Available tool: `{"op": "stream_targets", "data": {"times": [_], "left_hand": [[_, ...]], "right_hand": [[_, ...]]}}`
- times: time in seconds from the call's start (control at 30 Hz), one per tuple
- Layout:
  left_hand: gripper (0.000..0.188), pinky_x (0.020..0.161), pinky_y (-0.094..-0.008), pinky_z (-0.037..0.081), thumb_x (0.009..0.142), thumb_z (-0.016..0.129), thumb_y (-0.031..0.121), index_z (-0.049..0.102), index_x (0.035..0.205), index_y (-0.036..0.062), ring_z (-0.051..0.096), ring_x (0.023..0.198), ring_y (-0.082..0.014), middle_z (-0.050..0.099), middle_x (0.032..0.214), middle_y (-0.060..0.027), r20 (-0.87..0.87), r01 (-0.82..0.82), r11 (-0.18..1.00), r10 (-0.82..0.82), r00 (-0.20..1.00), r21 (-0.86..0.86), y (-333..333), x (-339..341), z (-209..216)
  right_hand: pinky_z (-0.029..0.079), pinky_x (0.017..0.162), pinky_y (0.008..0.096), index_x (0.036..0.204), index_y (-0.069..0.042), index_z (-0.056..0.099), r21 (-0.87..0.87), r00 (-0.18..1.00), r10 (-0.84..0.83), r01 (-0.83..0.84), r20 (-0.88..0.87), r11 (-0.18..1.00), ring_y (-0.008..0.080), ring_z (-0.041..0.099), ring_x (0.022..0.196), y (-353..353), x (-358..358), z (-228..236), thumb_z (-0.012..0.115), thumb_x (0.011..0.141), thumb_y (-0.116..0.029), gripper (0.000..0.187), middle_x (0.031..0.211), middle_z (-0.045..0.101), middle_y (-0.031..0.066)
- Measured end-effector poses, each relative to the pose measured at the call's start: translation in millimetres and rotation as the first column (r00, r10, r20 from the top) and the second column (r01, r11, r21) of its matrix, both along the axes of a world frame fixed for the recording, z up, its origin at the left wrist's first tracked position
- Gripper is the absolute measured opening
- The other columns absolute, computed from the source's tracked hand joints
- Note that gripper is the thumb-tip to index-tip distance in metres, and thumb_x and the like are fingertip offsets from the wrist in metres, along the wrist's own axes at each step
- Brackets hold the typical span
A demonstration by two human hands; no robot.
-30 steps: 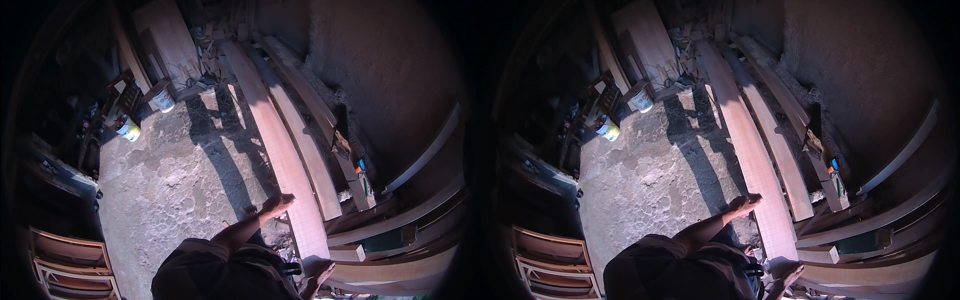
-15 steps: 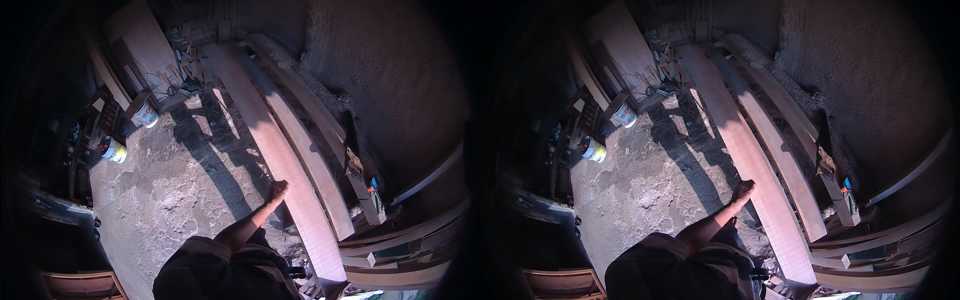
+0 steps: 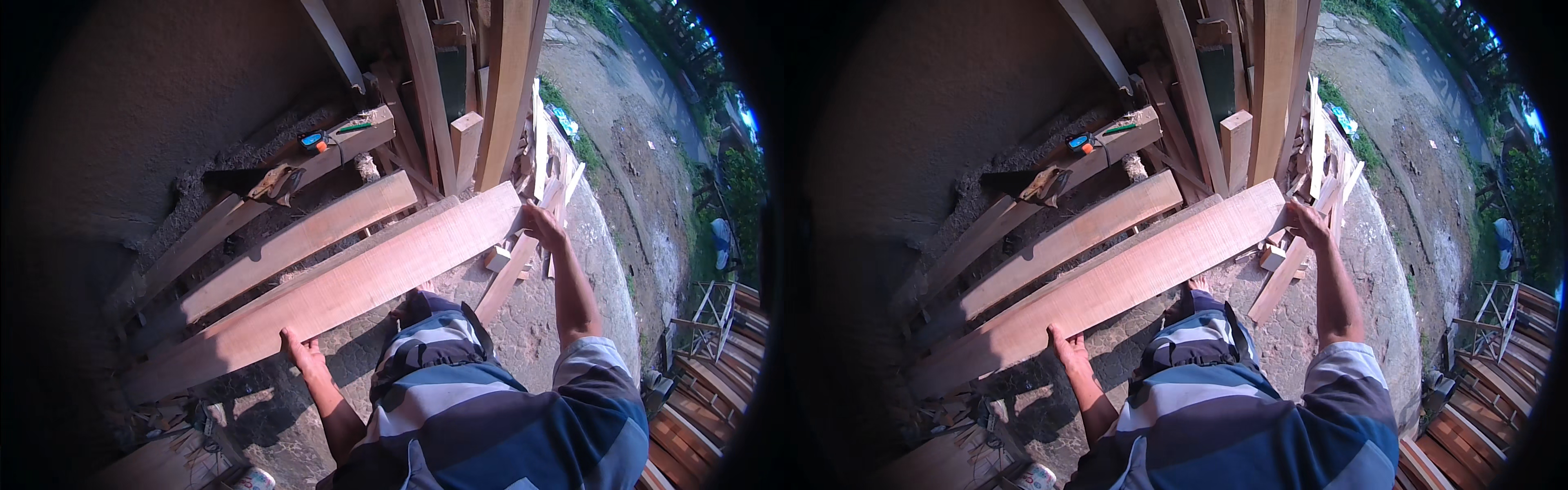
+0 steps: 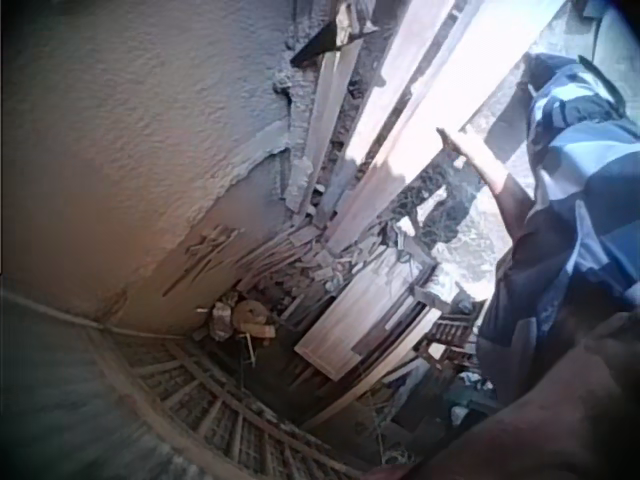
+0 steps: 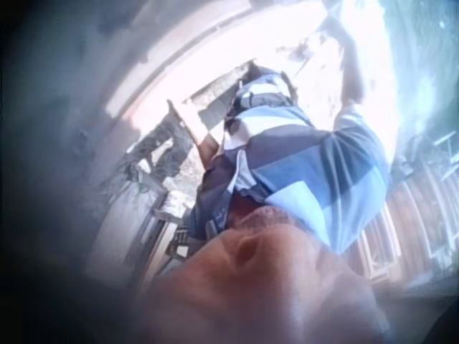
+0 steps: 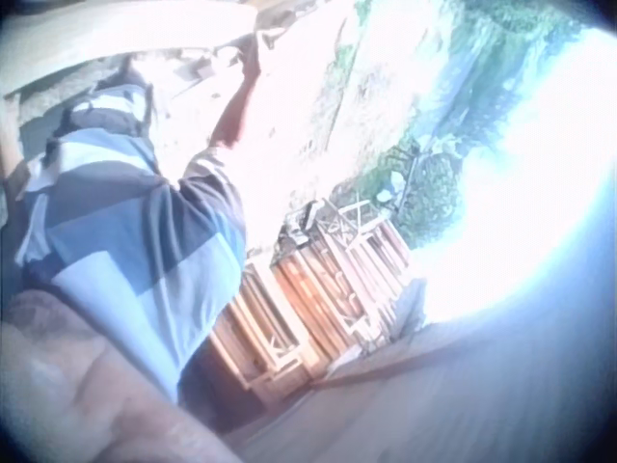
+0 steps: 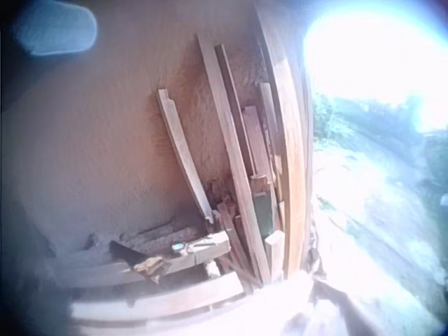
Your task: The person assembles a wooden frame by positioning planks, hammering nails to secure joints, and measuring components with a tape measure. The person repeatedly adjusts and aligns the planks to ensure proper fit.
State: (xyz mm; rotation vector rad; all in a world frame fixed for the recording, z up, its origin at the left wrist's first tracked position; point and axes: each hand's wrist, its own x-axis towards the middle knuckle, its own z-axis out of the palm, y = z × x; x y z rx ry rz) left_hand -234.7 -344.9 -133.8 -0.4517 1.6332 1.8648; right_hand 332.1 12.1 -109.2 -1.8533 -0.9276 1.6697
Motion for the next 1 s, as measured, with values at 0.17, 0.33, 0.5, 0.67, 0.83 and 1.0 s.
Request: {"op": "stream_targets", "data": {"times": [0.17,0.33,0.5,0.67,0.83,1.0], "left_hand": [[0.084,0.112,-0.0449,0.039,0.087,0.077,0.054,0.043,0.149,0.0096,0.044,0.131,-0.0286,0.048,0.142,-0.0114,0.042,0.03,0.999,-0.031,0.999,0.021,-2.9,-4.4,1.1],[0.08,0.109,-0.045,0.041,0.092,0.069,0.057,0.042,0.151,0.0098,0.044,0.135,-0.0306,0.048,0.147,-0.0116,0.03,0.029,1.0,-0.029,0.999,0.006,-1.4,-13.7,2.3],[0.074,0.105,-0.046,0.046,0.094,0.067,0.056,0.047,0.148,0.01,0.053,0.129,-0.0305,0.055,0.143,-0.0109,-0.037,0.05,0.999,-0.051,0.998,-0.015,-14.1,-28.8,-0.8],[0.073,0.108,-0.0488,0.047,0.094,0.066,0.056,0.049,0.146,0.0083,0.054,0.131,-0.0309,0.055,0.145,-0.0111,0.024,0.0,0.999,0.001,1.0,-0.036,-31.3,-56.3,-1.5],[0.07,0.106,-0.0481,0.048,0.088,0.075,0.054,0.055,0.14,0.0122,0.054,0.129,-0.0293,0.057,0.14,-0.0094,0.138,-0.073,0.994,0.084,0.987,-0.082,-39.0,-66.9,3.0],[0.083,0.114,-0.0485,0.042,0.086,0.074,0.06,0.048,0.146,0.0088,0.048,0.135,-0.0292,0.05,0.147,-0.0104,0.088,-0.074,0.994,0.082,0.993,-0.083,-40.9,-52.7,-2.3]], "right_hand": [[0.06,0.077,0.0328,0.121,0.0,0.064,0.213,0.91,-0.072,0.171,-0.407,0.962,0.0183,0.071,0.086,-37.3,-29.8,-15.3,0.05,0.105,-0.052,0.056,0.101,0.071,0.0095],[0.058,0.077,0.0306,0.117,0.002,0.064,0.259,0.953,-0.045,0.127,-0.301,0.957,0.0173,0.068,0.081,-40.5,-23.1,-16.6,0.044,0.107,-0.049,0.056,0.096,0.071,0.0098],[0.055,0.086,0.034,0.108,-0.001,0.065,0.206,0.978,0.01,0.034,-0.207,0.978,0.0154,0.068,0.085,-59.4,-17.3,-12.0,0.046,0.105,-0.051,0.054,0.095,0.07,0.007],[0.046,0.073,0.0342,0.095,-0.001,0.064,0.171,0.992,0.102,-0.088,-0.077,0.981,0.0138,0.054,0.08,-77.2,-42.7,-7.1,0.042,0.106,-0.054,0.058,0.088,0.062,0.0038],[0.048,0.087,0.0491,0.106,0.004,0.068,0.042,0.815,0.339,-0.404,0.471,0.914,0.0407,0.067,0.095,-44.1,-69.5,16.1,0.035,0.097,-0.074,0.086,0.098,0.07,0.0272],[0.048,0.077,0.0453,0.1,0.006,0.066,0.11,0.79,0.291,-0.409,0.54,0.906,0.0315,0.064,0.082,-4.7,-95.7,1.4,0.05,0.093,-0.073,0.08,0.08,0.064,0.0189]]}}
